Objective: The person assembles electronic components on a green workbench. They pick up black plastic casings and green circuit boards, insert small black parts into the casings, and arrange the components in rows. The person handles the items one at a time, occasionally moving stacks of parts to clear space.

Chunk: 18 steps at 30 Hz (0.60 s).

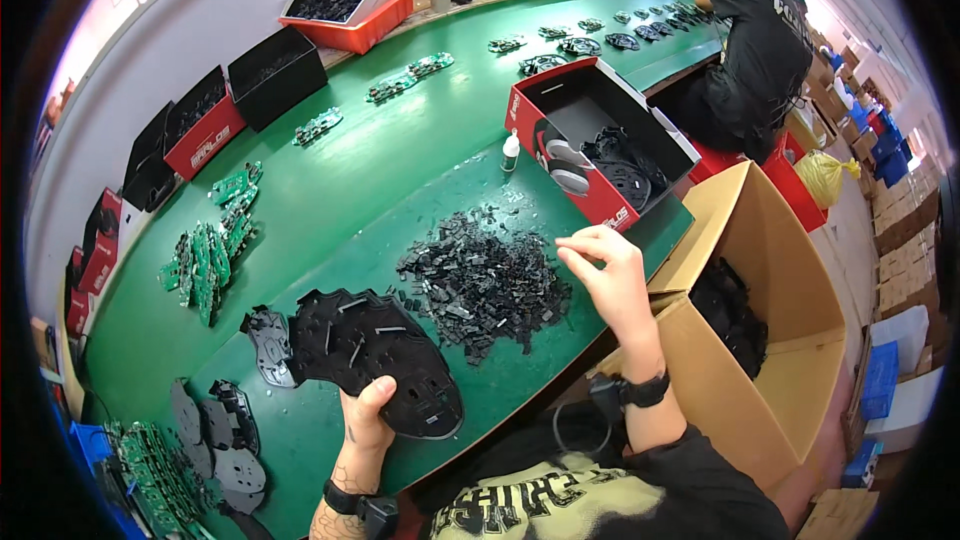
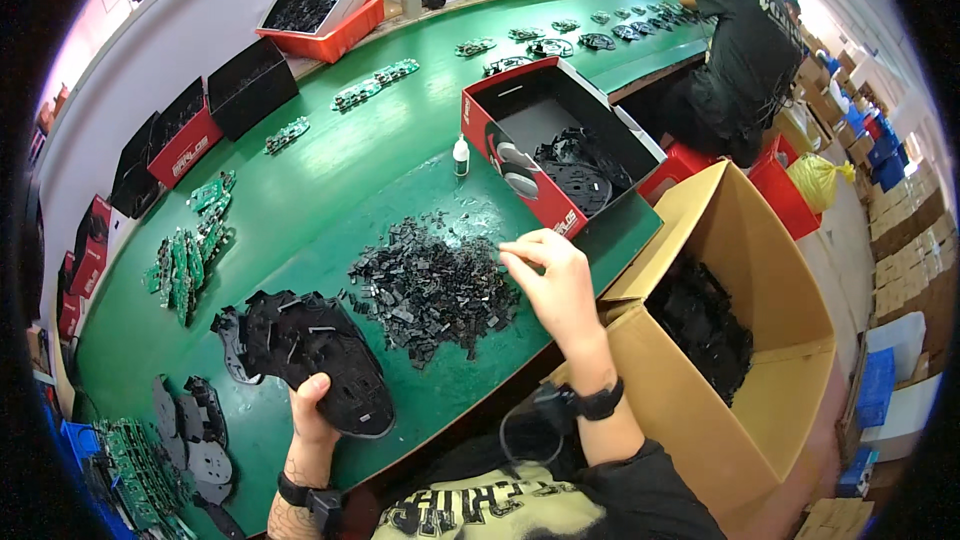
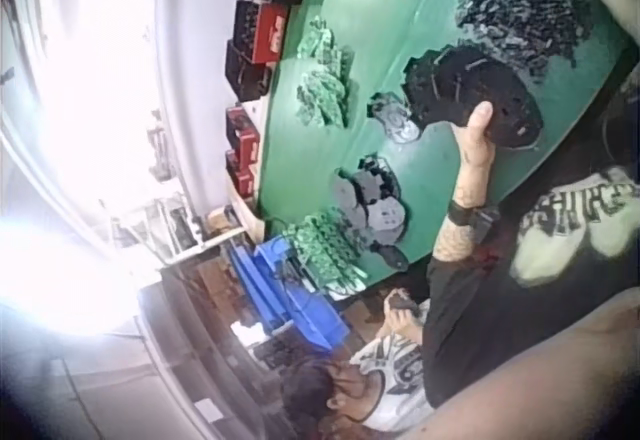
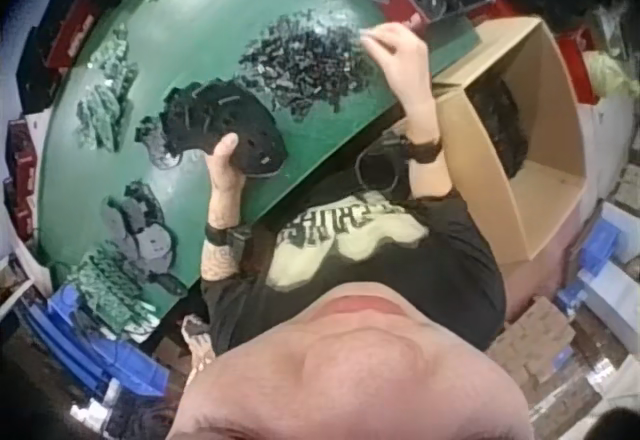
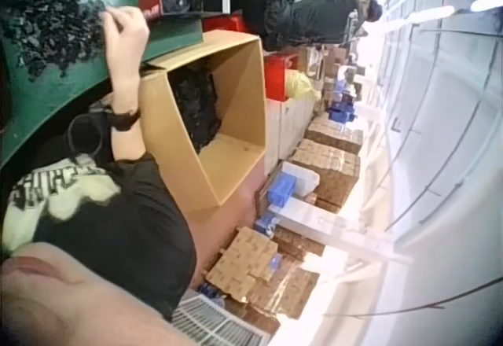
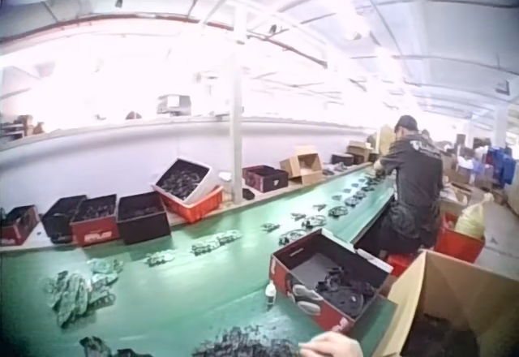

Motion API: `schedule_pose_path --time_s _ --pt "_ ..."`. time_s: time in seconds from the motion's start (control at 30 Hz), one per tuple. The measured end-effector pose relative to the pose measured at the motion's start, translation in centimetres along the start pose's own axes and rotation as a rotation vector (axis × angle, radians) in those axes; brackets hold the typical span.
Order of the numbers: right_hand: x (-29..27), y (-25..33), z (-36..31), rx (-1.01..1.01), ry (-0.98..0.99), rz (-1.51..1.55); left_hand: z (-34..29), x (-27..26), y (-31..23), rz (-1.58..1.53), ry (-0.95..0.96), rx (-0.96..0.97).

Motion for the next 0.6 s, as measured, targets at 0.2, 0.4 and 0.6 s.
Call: schedule_pose_path --time_s 0.2,0.4,0.6 --pt "1.9 -2.2 0.1 -0.187 0.150 -0.218 0.5 -1.2 0.3 -0.032 0.002 -0.070" --pt "2.1 -0.9 0.5 -0.355 0.204 -0.313 0.3 -0.4 -0.1 0.013 -0.021 -0.016" --pt "1.4 -1.2 1.6 -0.400 0.206 -0.296 0.6 0.3 0.6 0.087 -0.026 0.046"
Point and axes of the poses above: each hand's wrist, its own z-axis towards the middle knuckle, its own x-axis out of the palm, y = z × x, the point moved 3 cm from there along z, towards the middle knuckle, and after that the axes turned 8 degrees about -x, right-handed, at the moved point
